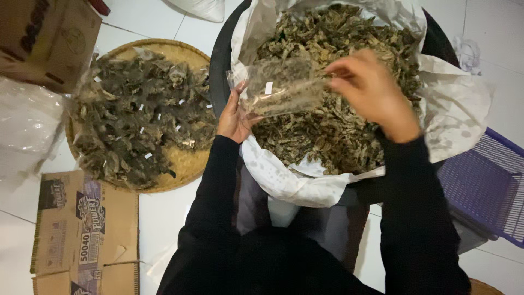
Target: The person sits on the floor and packs dried sea cucumber pieces from a large sack into small clear plastic bags by hand. They fill each bag, seal it, place filled bags on a woven tray and in a basket, and weigh items on a digital scale.
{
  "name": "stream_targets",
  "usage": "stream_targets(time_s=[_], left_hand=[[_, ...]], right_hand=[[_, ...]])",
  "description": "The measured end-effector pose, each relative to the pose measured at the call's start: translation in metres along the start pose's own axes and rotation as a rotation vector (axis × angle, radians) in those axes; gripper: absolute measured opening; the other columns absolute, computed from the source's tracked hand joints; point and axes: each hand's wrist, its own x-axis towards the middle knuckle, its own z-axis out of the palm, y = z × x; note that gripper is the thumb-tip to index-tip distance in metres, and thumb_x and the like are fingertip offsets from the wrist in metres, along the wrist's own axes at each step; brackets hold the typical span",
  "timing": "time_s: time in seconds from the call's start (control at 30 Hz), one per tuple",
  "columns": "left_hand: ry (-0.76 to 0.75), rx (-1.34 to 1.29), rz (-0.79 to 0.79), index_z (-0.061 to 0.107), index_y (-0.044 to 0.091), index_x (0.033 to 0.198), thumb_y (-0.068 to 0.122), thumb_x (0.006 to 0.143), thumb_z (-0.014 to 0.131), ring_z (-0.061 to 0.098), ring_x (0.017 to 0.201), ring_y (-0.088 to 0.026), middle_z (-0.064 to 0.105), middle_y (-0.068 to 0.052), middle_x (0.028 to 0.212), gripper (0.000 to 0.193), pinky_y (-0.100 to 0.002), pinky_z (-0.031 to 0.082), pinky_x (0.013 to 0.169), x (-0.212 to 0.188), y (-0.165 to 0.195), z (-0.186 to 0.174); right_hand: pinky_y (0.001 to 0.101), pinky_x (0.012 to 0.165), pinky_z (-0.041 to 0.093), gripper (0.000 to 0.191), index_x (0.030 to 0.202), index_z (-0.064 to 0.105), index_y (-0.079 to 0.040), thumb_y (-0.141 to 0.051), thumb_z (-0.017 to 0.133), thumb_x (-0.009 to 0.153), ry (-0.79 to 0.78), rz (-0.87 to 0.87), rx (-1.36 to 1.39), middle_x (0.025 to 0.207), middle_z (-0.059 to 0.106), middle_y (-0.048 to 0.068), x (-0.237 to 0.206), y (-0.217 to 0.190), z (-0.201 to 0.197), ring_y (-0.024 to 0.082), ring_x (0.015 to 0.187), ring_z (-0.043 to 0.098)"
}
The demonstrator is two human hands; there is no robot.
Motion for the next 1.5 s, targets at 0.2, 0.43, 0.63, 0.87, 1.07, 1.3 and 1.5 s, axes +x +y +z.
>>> stream_targets(time_s=[0.2,0.43,0.63,0.87,1.07,1.3,1.5], left_hand=[[-0.128,-0.243,0.03,0.034,0.021,0.164,0.05,0.11,0.045,0.065,0.124,-0.03,0.048,-0.015,0.157,0.062,-0.037,0.065,0.082,-0.004,-0.007,-0.012],[-0.241,-0.653,0.047,0.044,0.015,0.158,0.044,0.114,0.046,0.068,0.119,-0.021,0.059,-0.011,0.15,0.053,-0.028,0.063,0.071,0.009,-0.012,-0.037],[0.068,-0.611,0.085,0.045,0.011,0.154,0.047,0.108,0.047,0.064,0.123,-0.022,0.055,-0.012,0.15,0.058,-0.032,0.067,0.086,0.014,-0.008,-0.036],[-0.16,-0.621,0.046,0.047,0.012,0.155,0.049,0.111,0.053,0.066,0.119,-0.022,0.057,-0.015,0.151,0.058,-0.032,0.065,0.08,0.018,-0.007,-0.035],[-0.059,-0.535,0.028,0.052,0.012,0.148,0.046,0.109,0.054,0.072,0.11,-0.022,0.064,-0.011,0.139,0.051,-0.033,0.064,0.074,0.018,-0.007,-0.036],[-0.042,-0.506,0.047,0.053,0.011,0.147,0.046,0.108,0.056,0.072,0.101,-0.021,0.066,-0.012,0.138,0.053,-0.032,0.065,0.075,0.009,-0.005,-0.03],[-0.037,-0.491,0.062,0.05,0.01,0.149,0.046,0.107,0.056,0.073,0.096,-0.021,0.065,-0.014,0.138,0.055,-0.032,0.065,0.076,0.008,-0.006,-0.026]], right_hand=[[0.0309,0.082,0.064,0.02,0.114,0.068,0.0,-0.016,0.07,0.102,0.017,-0.001,0.201,0.118,0.064,0.011,0.051,-0.022,0.055,0.018,0.096,0.073],[0.0331,0.099,0.063,0.018,0.127,0.071,-0.003,-0.006,0.058,0.114,0.257,-0.3,0.269,0.131,0.07,0.013,0.043,-0.008,0.06,0.02,0.115,0.07],[0.0343,0.085,0.058,0.025,0.125,0.067,-0.007,-0.017,0.064,0.102,0.038,0.337,0.316,0.116,0.07,0.011,0.061,0.081,0.124,0.02,0.099,0.068],[0.0522,0.094,0.048,0.068,0.128,0.065,-0.02,-0.045,0.088,0.07,-0.608,-0.001,-0.486,0.128,0.063,0.018,0.034,0.124,0.269,0.043,0.117,0.057],[0.0518,0.101,0.048,0.064,0.132,0.065,-0.019,-0.04,0.083,0.074,-0.66,-0.142,-0.555,0.132,0.065,0.012,0.015,0.13,0.275,0.041,0.122,0.057],[0.0592,0.089,0.052,0.039,0.126,0.069,-0.033,-0.018,0.063,0.09,-0.521,-0.103,-0.669,0.132,0.064,0.012,-0.002,0.122,0.283,0.04,0.111,0.063],[0.048,0.091,0.058,0.024,0.111,0.079,-0.016,-0.024,0.063,0.095,-0.726,-0.124,-0.714,0.139,0.065,0.006,0.0,0.104,0.268,0.033,0.119,0.067]])
